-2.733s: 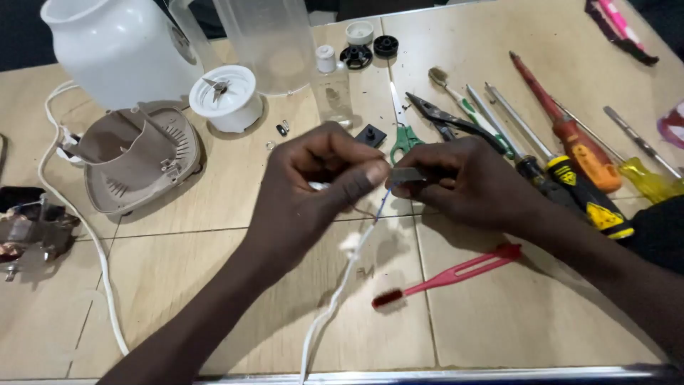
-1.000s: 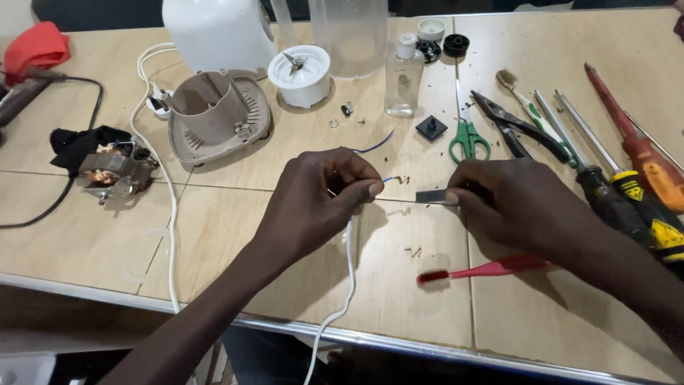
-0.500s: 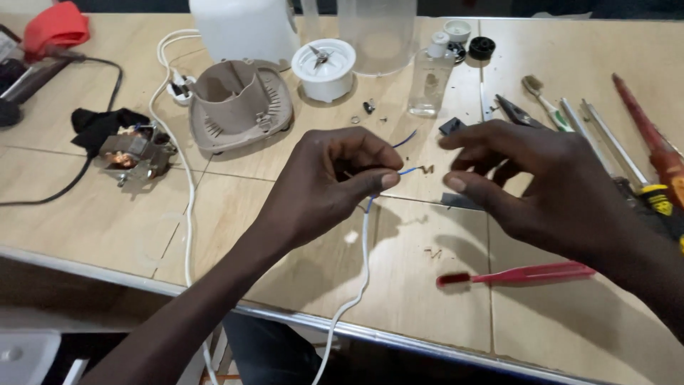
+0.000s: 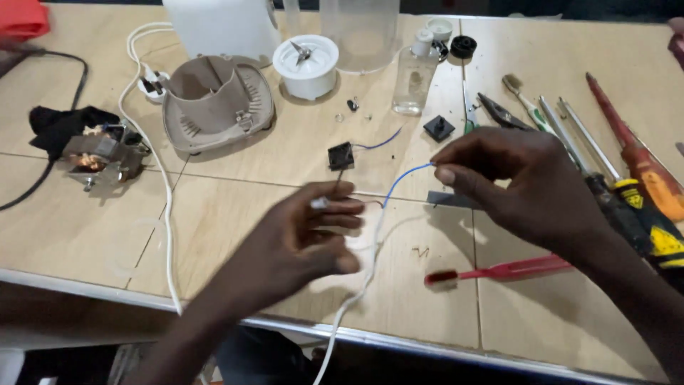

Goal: Repairing an appliance by stripping wires, connecting them to a switch, and cleaning components on a workbench.

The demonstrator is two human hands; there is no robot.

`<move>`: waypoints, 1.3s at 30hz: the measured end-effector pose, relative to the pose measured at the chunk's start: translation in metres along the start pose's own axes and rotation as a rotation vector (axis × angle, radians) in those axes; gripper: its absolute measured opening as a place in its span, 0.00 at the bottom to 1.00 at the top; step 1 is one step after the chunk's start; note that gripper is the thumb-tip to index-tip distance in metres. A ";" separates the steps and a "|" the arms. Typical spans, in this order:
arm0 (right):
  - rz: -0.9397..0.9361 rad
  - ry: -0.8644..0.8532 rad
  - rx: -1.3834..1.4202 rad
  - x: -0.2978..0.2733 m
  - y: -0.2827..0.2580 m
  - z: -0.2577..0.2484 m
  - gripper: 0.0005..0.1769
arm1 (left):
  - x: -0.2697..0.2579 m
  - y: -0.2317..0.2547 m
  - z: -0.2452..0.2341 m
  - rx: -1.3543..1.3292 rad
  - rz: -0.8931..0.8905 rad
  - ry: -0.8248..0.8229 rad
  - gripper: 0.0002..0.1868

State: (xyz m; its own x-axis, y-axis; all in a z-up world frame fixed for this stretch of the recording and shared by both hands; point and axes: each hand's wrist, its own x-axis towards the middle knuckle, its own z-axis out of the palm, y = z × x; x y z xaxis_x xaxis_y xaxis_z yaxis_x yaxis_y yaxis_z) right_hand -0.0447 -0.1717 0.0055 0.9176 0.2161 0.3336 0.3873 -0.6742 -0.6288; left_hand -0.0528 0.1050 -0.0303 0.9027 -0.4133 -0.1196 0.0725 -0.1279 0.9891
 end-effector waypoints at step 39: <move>0.541 0.269 -0.672 -0.203 0.183 -0.107 0.18 | 0.104 -0.012 0.067 -0.209 0.199 -0.176 0.14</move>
State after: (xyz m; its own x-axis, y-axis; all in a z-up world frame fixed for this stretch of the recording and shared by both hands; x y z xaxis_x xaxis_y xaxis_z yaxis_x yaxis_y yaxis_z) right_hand -0.1701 -0.4145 -0.1023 0.8748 -0.3658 0.3178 -0.3021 -0.9245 -0.2325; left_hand 0.0114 0.0033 -0.0607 0.8222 -0.5632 0.0824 0.0042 0.1508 0.9886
